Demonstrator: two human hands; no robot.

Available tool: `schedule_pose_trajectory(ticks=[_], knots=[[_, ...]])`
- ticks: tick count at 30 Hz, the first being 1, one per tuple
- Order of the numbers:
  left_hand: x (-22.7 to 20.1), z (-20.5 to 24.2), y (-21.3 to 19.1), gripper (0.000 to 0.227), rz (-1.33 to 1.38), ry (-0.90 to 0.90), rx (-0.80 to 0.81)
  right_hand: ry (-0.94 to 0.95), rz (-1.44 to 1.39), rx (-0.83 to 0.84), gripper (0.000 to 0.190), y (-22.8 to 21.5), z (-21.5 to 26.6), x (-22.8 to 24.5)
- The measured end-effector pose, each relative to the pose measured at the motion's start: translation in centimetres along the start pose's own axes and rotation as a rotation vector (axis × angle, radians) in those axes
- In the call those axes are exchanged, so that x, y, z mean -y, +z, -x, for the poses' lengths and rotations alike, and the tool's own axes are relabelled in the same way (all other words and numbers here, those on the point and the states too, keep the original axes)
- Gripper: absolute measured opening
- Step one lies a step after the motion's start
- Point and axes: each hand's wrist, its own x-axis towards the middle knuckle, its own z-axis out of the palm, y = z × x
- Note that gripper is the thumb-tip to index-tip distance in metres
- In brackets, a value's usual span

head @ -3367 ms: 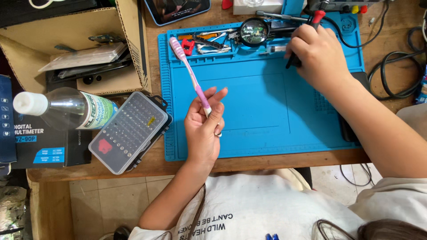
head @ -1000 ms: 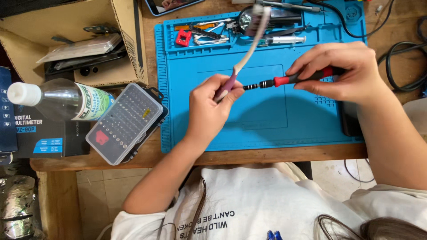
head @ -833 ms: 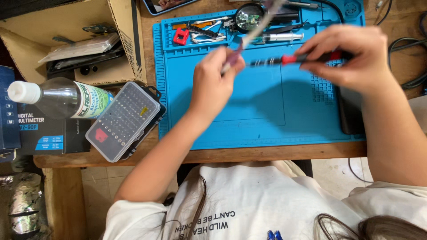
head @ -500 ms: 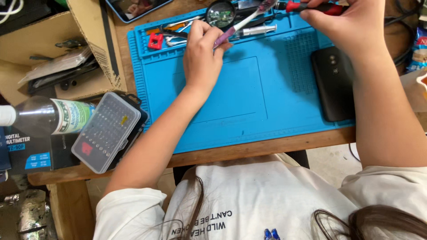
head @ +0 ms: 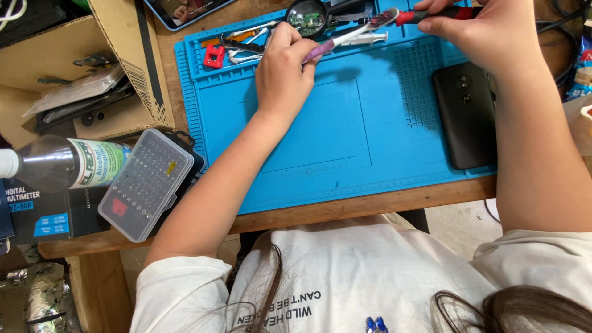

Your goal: The person handles a small component and a soldering iron over a blue workbench mat. They then pick up a toothbrush and use it to sweep debris across the mat, clearing the workspace around a disassembled smartphone.

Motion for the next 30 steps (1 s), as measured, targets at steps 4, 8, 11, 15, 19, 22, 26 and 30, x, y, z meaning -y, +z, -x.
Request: schedule_pose_trajectory(ticks=[4, 8, 11, 15, 19, 22, 26, 30], knots=[[-0.2, 0.0, 0.8, 0.013, -0.013, 0.192, 0.055, 0.062, 0.044, 0.032, 0.021, -0.4, 0.2, -1.3], [-0.6, 0.1, 0.8, 0.019, -0.057, 0.254, 0.083, 0.172, 0.084, 0.013, 0.024, -0.4, 0.5, -1.5], [-0.4, 0.2, 0.7, 0.02, -0.081, 0.252, 0.082, 0.23, 0.003, -0.028, 0.025, 0.0, 0.5, -1.4], [-0.1, 0.3, 0.4, 0.018, -0.084, 0.199, 0.073, 0.186, -0.035, -0.025, 0.03, 0.8, 0.2, -2.1], [0.0, 0.2, -0.1, 0.016, 0.016, 0.172, 0.075, 0.19, -0.014, -0.036, 0.03, 2.0, -0.3, -2.6], [-0.5, -0.1, -1.3, 0.024, 0.174, 0.168, 0.053, 0.094, 0.145, -0.083, 0.027, 2.7, -0.1, -4.4], [-2.0, -0.5, -3.4, 0.02, 0.371, 0.069, 0.089, -0.038, 0.37, -0.077, 0.022, 2.7, -0.3, -3.4], [-3.0, -0.4, -4.8, 0.024, 0.736, -0.077, 0.139, -0.03, 0.461, -0.048, 0.018, 2.1, 0.0, -2.4]])
